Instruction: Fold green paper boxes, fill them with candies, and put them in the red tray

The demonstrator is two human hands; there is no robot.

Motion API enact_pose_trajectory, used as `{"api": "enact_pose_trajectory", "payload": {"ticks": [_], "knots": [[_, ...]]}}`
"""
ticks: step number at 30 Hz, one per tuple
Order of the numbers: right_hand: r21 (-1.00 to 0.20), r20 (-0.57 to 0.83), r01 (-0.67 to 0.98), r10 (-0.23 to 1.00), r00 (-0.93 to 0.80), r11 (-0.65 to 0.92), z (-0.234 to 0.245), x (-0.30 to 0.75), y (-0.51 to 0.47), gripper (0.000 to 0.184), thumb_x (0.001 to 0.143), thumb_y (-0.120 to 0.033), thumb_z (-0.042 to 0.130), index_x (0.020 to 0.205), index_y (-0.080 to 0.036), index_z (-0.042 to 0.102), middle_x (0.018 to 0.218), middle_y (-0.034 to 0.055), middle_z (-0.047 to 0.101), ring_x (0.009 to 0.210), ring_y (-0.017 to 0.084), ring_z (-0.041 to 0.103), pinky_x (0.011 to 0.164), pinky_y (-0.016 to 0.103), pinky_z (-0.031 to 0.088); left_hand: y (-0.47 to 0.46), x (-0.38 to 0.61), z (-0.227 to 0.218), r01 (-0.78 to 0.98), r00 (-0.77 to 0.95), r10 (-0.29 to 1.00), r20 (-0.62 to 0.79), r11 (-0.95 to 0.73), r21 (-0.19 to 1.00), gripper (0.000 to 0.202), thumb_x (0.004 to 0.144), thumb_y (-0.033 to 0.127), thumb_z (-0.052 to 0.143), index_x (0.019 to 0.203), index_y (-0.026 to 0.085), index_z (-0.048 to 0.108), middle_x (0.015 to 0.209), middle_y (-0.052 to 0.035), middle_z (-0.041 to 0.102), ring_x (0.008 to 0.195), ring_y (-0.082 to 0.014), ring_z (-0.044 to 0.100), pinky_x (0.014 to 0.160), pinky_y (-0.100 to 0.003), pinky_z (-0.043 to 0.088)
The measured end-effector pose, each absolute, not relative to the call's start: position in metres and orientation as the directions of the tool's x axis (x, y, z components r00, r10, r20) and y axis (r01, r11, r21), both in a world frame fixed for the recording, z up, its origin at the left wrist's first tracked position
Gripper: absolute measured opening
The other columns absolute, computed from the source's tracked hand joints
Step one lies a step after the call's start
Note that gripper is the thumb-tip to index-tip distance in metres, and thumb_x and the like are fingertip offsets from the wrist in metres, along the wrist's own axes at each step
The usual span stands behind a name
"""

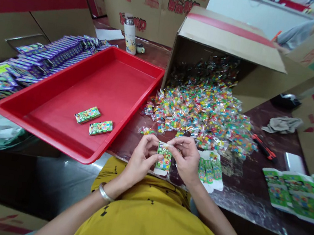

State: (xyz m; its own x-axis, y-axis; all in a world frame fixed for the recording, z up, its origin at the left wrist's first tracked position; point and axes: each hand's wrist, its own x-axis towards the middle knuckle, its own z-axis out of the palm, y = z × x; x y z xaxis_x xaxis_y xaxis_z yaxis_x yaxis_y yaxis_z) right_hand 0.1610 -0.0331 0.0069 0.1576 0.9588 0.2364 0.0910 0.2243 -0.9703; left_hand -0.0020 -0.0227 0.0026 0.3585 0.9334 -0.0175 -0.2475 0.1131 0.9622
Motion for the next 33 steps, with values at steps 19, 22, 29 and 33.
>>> {"api": "enact_pose_trajectory", "payload": {"ticks": [19,22,29,33], "knots": [[-0.879,0.297,0.373,0.953,-0.062,0.298,0.022,0.168,-0.027,0.017,0.09,-0.027,0.065,0.074,-0.02,0.067,0.085,0.004,0.066,0.081,0.017,0.062,0.076,0.032,0.048,-0.022,-0.017,0.003,-0.067,0.401,0.916,-0.01,0.04,0.997,0.039,0.087,0.016,0.062,0.125,0.024,0.058,0.115,-0.0052,0.066,0.092,-0.0151,0.066,0.082,-0.026,0.054],[-0.818,0.354,0.419,0.919,-0.171,0.394,0.016,0.166,-0.033,0.015,0.094,-0.024,0.057,0.088,-0.022,0.071,0.097,0.0061,0.067,0.089,0.019,0.064,0.081,0.033,0.049,-0.026,-0.024,-0.005,-0.061,0.358,0.932,-0.063,0.09,0.994,0.026,0.086,0.017,0.063,0.112,0.021,0.063,0.109,-0.0036,0.068,0.088,-0.0137,0.066,0.081,-0.025,0.053],[-0.669,0.161,0.673,0.945,-0.283,0.316,-0.015,0.15,0.034,0.022,0.09,-0.027,0.065,0.111,-0.023,0.064,0.102,0.0043,0.069,0.078,0.017,0.064,0.078,0.03,0.05,-0.026,-0.049,-0.022,0.045,0.227,0.956,-0.186,0.18,0.983,0.028,0.077,0.027,0.075,0.084,0.018,0.049,0.081,0.0017,0.06,0.077,-0.0119,0.06,0.07,-0.022,0.05],[-0.549,0.082,0.767,0.935,-0.345,0.331,-0.027,0.128,0.072,0.027,0.085,-0.019,0.068,0.111,-0.022,0.065,0.108,0.0076,0.07,0.092,0.021,0.065,0.083,0.031,0.048,-0.022,-0.061,-0.016,0.017,0.222,0.936,-0.272,0.275,0.961,0.038,0.079,0.031,0.071,0.106,0.021,0.047,0.089,0.0014,0.059,0.063,-0.0099,0.059,0.054,-0.022,0.05]]}}
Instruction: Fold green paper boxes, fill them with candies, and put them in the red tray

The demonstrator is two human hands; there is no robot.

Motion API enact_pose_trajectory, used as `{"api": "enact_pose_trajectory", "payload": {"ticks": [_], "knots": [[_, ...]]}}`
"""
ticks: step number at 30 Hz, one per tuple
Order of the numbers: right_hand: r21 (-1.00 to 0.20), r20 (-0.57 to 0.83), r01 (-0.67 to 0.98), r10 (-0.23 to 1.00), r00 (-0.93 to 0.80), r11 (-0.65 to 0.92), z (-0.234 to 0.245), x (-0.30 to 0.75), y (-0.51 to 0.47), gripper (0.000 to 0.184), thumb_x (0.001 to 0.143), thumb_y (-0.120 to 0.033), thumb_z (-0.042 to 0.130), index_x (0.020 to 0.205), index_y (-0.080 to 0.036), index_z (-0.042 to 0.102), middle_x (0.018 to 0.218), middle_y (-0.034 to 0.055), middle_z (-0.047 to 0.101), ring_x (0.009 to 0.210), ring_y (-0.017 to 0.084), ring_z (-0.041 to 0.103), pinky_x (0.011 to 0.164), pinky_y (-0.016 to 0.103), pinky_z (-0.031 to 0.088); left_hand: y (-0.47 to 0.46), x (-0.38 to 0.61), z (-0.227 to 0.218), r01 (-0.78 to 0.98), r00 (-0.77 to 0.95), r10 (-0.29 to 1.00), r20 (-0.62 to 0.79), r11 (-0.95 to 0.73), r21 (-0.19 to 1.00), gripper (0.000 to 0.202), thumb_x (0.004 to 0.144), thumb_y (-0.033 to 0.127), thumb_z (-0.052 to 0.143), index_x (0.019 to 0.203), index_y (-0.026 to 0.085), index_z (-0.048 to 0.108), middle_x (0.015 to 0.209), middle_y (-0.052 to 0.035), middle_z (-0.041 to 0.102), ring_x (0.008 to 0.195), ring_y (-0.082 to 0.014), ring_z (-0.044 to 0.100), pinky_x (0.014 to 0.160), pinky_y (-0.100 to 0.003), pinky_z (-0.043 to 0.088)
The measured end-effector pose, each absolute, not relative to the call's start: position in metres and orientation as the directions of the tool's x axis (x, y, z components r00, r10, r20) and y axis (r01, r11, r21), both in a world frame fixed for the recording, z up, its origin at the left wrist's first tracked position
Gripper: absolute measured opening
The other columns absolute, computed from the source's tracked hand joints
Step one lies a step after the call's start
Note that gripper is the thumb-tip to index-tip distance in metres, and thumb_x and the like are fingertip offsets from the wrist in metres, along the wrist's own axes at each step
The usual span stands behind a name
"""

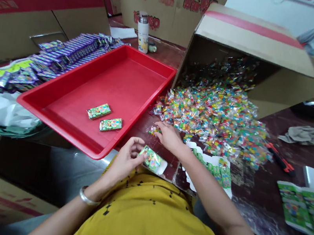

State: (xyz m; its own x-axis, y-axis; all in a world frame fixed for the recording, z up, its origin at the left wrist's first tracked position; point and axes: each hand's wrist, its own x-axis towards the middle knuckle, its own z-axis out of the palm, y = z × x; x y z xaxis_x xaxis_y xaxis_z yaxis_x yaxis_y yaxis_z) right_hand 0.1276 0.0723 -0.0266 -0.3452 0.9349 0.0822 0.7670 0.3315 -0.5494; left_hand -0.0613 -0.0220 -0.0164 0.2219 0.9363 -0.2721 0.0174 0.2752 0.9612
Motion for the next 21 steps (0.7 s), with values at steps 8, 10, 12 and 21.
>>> {"api": "enact_pose_trajectory", "payload": {"ticks": [8,10,12,21], "knots": [[-0.779,0.086,0.598,0.977,-0.196,0.189,0.005,0.165,0.059,0.028,0.087,-0.028,0.065,0.115,-0.025,0.063,0.08,-0.0027,0.064,0.055,0.01,0.057,0.055,0.024,0.045,-0.012,-0.06,-0.016,-0.05,0.253,0.908,-0.333,0.356,0.933,0.037,0.076,0.027,0.068,0.11,0.017,0.06,0.107,-0.0056,0.064,0.087,-0.0179,0.064,0.075,-0.031,0.056],[-0.903,0.07,0.413,0.989,-0.127,0.117,0.02,0.174,0.043,0.025,0.089,-0.033,0.062,0.113,-0.024,0.062,0.08,-0.0027,0.062,0.047,0.008,0.055,0.048,0.023,0.042,-0.01,-0.052,-0.022,-0.012,0.264,0.914,-0.307,0.321,0.947,0.028,0.074,0.026,0.07,0.098,0.016,0.061,0.093,-0.0032,0.066,0.082,-0.0165,0.062,0.073,-0.028,0.054],[-0.949,0.076,0.303,0.995,-0.062,0.091,0.033,0.175,0.028,0.02,0.089,-0.037,0.063,0.101,-0.021,0.063,0.075,-0.0025,0.061,0.046,0.009,0.056,0.046,0.023,0.041,-0.008,-0.043,-0.026,0.008,0.304,0.914,-0.27,0.281,0.96,0.024,0.075,0.026,0.07,0.093,0.016,0.058,0.087,-0.0015,0.065,0.078,-0.0147,0.061,0.072,-0.027,0.052],[-0.648,0.442,0.71,0.895,0.056,0.276,0.036,0.162,0.005,0.018,0.085,-0.037,0.071,0.082,-0.021,0.065,0.069,-0.0017,0.063,0.057,0.012,0.054,0.058,0.026,0.043,-0.02,-0.015,-0.008,0.051,0.335,0.939,-0.084,0.071,0.996,0.018,0.084,0.024,0.064,0.099,0.018,0.057,0.095,-0.0022,0.067,0.086,-0.016,0.065,0.08,-0.028,0.051]]}}
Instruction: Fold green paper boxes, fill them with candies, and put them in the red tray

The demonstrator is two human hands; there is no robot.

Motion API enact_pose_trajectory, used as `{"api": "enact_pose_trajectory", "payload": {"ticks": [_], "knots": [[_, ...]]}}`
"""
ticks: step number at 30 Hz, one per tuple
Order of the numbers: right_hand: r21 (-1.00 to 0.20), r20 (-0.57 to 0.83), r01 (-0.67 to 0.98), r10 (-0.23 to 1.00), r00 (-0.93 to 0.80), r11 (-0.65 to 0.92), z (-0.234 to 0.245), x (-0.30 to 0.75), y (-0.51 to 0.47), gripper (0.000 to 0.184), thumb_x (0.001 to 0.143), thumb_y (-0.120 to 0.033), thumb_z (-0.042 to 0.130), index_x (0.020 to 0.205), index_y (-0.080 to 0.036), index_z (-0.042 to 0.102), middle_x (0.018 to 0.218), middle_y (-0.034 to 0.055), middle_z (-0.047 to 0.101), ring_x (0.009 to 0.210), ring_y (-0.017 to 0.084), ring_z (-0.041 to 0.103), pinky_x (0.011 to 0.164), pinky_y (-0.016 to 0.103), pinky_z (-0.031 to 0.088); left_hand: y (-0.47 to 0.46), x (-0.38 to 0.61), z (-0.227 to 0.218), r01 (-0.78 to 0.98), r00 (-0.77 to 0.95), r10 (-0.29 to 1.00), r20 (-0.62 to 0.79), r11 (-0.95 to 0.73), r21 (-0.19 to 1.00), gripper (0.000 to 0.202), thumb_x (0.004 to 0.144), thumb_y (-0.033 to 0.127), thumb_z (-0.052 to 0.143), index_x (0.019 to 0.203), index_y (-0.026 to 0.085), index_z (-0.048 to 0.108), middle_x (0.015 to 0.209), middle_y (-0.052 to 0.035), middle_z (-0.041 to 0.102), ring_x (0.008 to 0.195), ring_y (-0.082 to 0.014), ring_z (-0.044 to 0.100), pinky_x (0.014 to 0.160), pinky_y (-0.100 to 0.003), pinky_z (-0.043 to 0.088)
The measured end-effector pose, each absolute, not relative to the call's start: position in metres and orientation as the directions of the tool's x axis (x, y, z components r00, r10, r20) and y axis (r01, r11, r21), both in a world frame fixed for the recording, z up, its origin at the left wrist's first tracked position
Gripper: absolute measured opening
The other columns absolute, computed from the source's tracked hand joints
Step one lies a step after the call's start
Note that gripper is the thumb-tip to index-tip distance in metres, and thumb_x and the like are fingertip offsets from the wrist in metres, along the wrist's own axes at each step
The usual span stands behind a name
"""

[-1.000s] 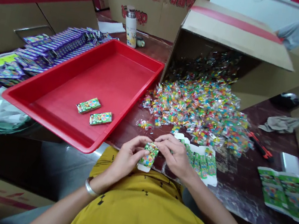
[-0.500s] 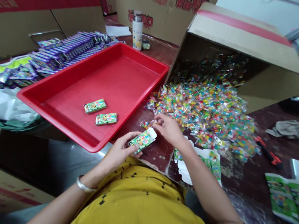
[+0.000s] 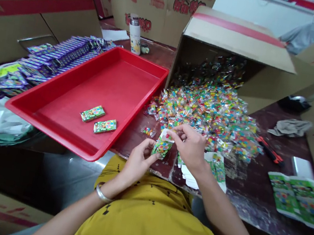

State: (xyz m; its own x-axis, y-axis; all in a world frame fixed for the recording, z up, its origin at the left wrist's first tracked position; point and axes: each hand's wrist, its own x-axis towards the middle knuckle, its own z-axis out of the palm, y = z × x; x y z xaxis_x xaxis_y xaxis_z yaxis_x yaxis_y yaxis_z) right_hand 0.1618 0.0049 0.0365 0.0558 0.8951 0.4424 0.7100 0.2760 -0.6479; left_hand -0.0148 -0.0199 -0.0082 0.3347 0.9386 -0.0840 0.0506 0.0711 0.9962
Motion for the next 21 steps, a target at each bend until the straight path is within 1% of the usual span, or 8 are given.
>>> {"api": "enact_pose_trajectory", "payload": {"ticks": [3,5,7,9,11,14,16,21], "knots": [[-0.575,0.466,0.763,0.885,0.009,0.295,0.037,0.161,0.002,0.019,0.086,-0.038,0.07,0.088,-0.021,0.063,0.072,-0.0014,0.063,0.061,0.013,0.056,0.062,0.026,0.044,-0.023,-0.011,-0.006,0.056,0.315,0.948,-0.047,0.03,0.998,0.02,0.084,0.021,0.063,0.103,0.019,0.056,0.099,-0.0025,0.067,0.089,-0.0164,0.065,0.085,-0.029,0.051],[-0.514,0.474,0.789,0.878,-0.065,0.336,0.039,0.161,-0.001,0.018,0.09,-0.037,0.065,0.082,-0.021,0.065,0.077,0.0016,0.063,0.073,0.016,0.058,0.07,0.029,0.046,-0.023,-0.008,-0.005,0.034,0.288,0.957,-0.016,0.007,0.999,0.027,0.084,0.019,0.063,0.11,0.02,0.054,0.106,-0.0034,0.065,0.094,-0.0169,0.065,0.088,-0.03,0.052],[-0.495,0.471,0.785,0.874,-0.118,0.373,0.043,0.163,-0.003,0.023,0.094,-0.037,0.059,0.08,-0.022,0.069,0.091,0.0062,0.064,0.089,0.02,0.059,0.08,0.033,0.047,-0.023,-0.006,-0.003,-0.001,0.264,0.965,0.0,0.001,1.0,0.039,0.083,0.019,0.064,0.12,0.023,0.051,0.111,-0.0041,0.062,0.097,-0.0172,0.064,0.089,-0.031,0.053],[-0.579,0.435,0.716,0.891,-0.131,0.389,0.045,0.166,-0.004,0.024,0.095,-0.037,0.056,0.083,-0.023,0.072,0.108,0.009,0.062,0.104,0.024,0.058,0.09,0.037,0.047,-0.023,-0.004,0.0,-0.038,0.263,0.965,-0.008,0.019,0.999,0.056,0.083,0.02,0.065,0.134,0.026,0.044,0.111,-0.0043,0.059,0.094,-0.0168,0.063,0.086,-0.031,0.054],[-0.751,0.344,0.561,0.931,-0.119,0.349,0.043,0.17,-0.007,0.02,0.094,-0.038,0.057,0.093,-0.024,0.072,0.115,0.0088,0.061,0.108,0.024,0.059,0.092,0.039,0.049,-0.023,-0.003,0.004,-0.068,0.282,0.959,-0.02,0.041,0.997,0.066,0.084,0.022,0.065,0.143,0.03,0.037,0.109,-0.0042,0.058,0.089,-0.0158,0.062,0.084,-0.031,0.055],[-0.946,0.173,0.269,0.983,-0.061,0.183,0.029,0.172,-0.013,0.027,0.087,-0.04,0.067,0.11,-0.025,0.065,0.099,0.0054,0.068,0.087,0.021,0.067,0.076,0.035,0.055,-0.023,-0.003,0.01,-0.092,0.312,0.95,-0.024,0.055,0.994,0.064,0.085,0.027,0.064,0.144,0.031,0.038,0.109,-0.0036,0.057,0.083,-0.0139,0.061,0.081,-0.029,0.054],[-0.981,0.123,0.156,0.992,0.01,0.119,0.016,0.17,-0.018,0.034,0.083,-0.04,0.071,0.113,-0.025,0.064,0.088,0.0026,0.07,0.075,0.02,0.067,0.069,0.032,0.055,-0.022,-0.003,0.013,-0.076,0.335,0.942,-0.033,0.062,0.995,0.062,0.086,0.029,0.064,0.143,0.031,0.039,0.108,-0.0029,0.056,0.077,-0.012,0.06,0.075,-0.026,0.053],[-0.98,0.136,0.161,0.983,0.122,0.115,0.002,0.165,-0.027,0.017,0.088,-0.035,0.066,0.096,-0.022,0.072,0.086,0.0029,0.071,0.075,0.019,0.065,0.071,0.031,0.052,-0.02,-0.003,0.01,0.056,0.351,0.936,-0.005,-0.016,0.998,0.054,0.088,0.034,0.062,0.139,0.027,0.046,0.095,-0.001,0.059,0.069,-0.0109,0.055,0.065,-0.022,0.049]]}}
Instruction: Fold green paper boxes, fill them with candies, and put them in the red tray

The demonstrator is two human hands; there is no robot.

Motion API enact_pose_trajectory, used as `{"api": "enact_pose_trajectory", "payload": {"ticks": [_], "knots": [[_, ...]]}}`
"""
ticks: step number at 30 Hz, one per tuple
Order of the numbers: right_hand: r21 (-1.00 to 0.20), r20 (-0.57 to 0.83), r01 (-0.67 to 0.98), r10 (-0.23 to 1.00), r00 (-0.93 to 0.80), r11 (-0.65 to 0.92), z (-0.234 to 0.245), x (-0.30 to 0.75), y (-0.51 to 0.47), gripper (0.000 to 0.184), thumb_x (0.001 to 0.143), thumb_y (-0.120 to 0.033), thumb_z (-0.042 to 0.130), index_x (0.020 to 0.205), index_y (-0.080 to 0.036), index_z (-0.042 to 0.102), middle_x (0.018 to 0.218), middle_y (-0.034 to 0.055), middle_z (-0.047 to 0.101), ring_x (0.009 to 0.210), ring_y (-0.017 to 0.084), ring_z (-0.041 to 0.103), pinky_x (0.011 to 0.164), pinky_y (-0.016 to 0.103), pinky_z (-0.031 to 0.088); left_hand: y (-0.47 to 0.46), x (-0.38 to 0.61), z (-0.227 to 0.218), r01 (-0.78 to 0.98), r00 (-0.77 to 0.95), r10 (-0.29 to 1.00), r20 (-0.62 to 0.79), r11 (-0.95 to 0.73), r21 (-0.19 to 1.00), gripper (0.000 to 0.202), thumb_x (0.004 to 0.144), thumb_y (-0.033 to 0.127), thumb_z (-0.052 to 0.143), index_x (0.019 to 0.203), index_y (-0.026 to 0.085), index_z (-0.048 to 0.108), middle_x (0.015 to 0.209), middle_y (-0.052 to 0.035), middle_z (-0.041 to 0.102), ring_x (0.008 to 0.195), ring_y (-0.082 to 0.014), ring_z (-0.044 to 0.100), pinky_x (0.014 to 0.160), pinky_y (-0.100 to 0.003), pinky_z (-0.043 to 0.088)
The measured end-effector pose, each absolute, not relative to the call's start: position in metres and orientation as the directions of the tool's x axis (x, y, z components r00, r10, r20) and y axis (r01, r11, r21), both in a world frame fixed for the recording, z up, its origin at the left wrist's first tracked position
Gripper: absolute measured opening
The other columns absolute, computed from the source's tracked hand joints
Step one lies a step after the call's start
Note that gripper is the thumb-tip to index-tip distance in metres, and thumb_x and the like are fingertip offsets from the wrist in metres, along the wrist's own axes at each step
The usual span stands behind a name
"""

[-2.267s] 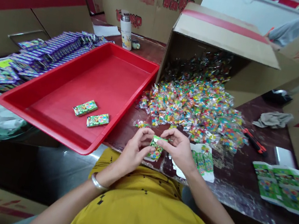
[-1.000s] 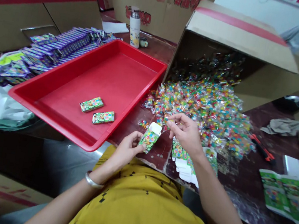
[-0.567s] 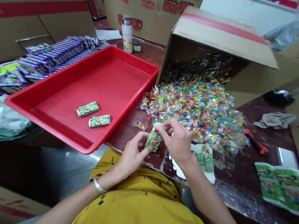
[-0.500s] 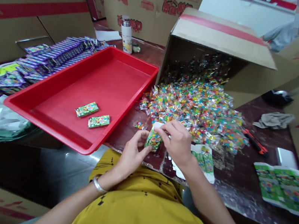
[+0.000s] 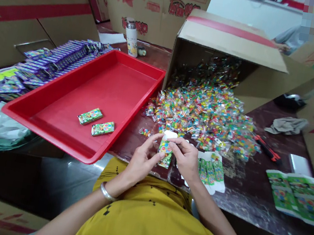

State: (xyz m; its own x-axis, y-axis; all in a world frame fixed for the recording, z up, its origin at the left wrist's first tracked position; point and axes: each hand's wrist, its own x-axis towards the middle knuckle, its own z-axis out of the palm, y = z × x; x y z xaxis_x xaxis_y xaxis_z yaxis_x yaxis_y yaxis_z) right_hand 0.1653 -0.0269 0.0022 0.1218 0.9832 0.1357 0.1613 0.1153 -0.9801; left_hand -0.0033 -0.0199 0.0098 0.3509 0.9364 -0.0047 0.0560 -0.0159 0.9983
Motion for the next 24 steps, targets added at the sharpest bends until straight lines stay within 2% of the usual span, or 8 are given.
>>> {"api": "enact_pose_trajectory", "payload": {"ticks": [4,6,8,10,13,17,22,24], "knots": [[-0.949,0.207,0.266,0.972,0.114,0.171,0.008,0.166,-0.027,0.016,0.091,-0.032,0.062,0.089,-0.021,0.073,0.086,0.003,0.071,0.078,0.018,0.064,0.074,0.031,0.05,-0.02,-0.005,0.007,0.181,0.375,0.925,0.061,-0.137,0.974,0.043,0.09,0.034,0.059,0.131,0.025,0.053,0.096,-0.0019,0.061,0.069,-0.0109,0.054,0.064,-0.022,0.046],[-0.954,0.193,0.252,0.976,0.102,0.163,0.009,0.165,-0.026,0.016,0.09,-0.033,0.062,0.089,-0.021,0.072,0.086,0.0032,0.071,0.078,0.018,0.064,0.075,0.031,0.051,-0.019,-0.006,0.006,0.187,0.386,0.92,0.062,-0.144,0.972,0.039,0.09,0.034,0.059,0.128,0.024,0.056,0.097,-0.0031,0.063,0.073,-0.0124,0.056,0.067,-0.023,0.046],[-0.981,0.147,0.148,0.982,0.118,0.129,0.007,0.163,-0.026,0.016,0.087,-0.035,0.066,0.096,-0.022,0.07,0.088,0.0033,0.072,0.081,0.02,0.067,0.077,0.032,0.053,-0.017,-0.006,0.005,0.102,0.394,0.919,0.012,-0.057,0.993,0.04,0.089,0.034,0.062,0.127,0.023,0.055,0.096,-0.0032,0.064,0.076,-0.0136,0.057,0.069,-0.023,0.047],[-0.994,0.105,0.039,0.981,0.166,0.1,0.004,0.159,-0.027,0.024,0.082,-0.035,0.073,0.101,-0.023,0.067,0.088,0.0032,0.073,0.084,0.021,0.069,0.078,0.033,0.055,-0.014,-0.005,0.004,-0.04,0.395,0.918,-0.035,0.055,0.998,0.041,0.086,0.034,0.066,0.123,0.022,0.054,0.095,-0.0028,0.064,0.079,-0.014,0.059,0.071,-0.023,0.048],[-0.995,0.095,0.027,0.973,0.21,0.092,-0.001,0.157,-0.028,0.024,0.08,-0.036,0.074,0.098,-0.022,0.065,0.087,0.0033,0.072,0.082,0.021,0.069,0.077,0.034,0.056,-0.01,-0.003,0.002,-0.175,0.384,0.922,-0.053,0.129,0.976,0.04,0.081,0.031,0.072,0.115,0.021,0.054,0.099,-0.0031,0.063,0.086,-0.0149,0.06,0.075,-0.023,0.049],[-0.98,0.155,0.149,0.978,0.138,0.134,-0.001,0.161,-0.026,0.014,0.087,-0.035,0.065,0.085,-0.021,0.062,0.104,0.0064,0.069,0.092,0.021,0.067,0.083,0.034,0.053,-0.011,-0.001,0.004,-0.145,0.368,0.927,-0.069,0.131,0.981,0.038,0.077,0.028,0.075,0.109,0.019,0.056,0.104,-0.0046,0.064,0.093,-0.0172,0.062,0.077,-0.025,0.05],[-0.98,0.19,0.083,0.97,0.153,0.179,0.006,0.16,-0.023,0.021,0.088,-0.034,0.064,0.104,-0.024,0.054,0.1,0.0053,0.067,0.092,0.02,0.065,0.083,0.034,0.053,-0.013,0.003,0.006,-0.167,0.295,0.953,-0.061,0.114,0.979,0.043,0.076,0.027,0.075,0.108,0.023,0.046,0.096,-0.0014,0.064,0.088,-0.016,0.063,0.069,-0.022,0.051],[-0.979,0.202,0.057,0.975,0.097,0.197,0.01,0.159,-0.022,0.018,0.088,-0.034,0.065,0.101,-0.024,0.057,0.098,0.0046,0.067,0.092,0.02,0.065,0.084,0.034,0.053,-0.013,0.002,0.006,-0.167,0.285,0.956,-0.068,0.119,0.979,0.047,0.075,0.026,0.076,0.109,0.024,0.043,0.094,0.0004,0.062,0.08,-0.0133,0.062,0.063,-0.02,0.05]]}}
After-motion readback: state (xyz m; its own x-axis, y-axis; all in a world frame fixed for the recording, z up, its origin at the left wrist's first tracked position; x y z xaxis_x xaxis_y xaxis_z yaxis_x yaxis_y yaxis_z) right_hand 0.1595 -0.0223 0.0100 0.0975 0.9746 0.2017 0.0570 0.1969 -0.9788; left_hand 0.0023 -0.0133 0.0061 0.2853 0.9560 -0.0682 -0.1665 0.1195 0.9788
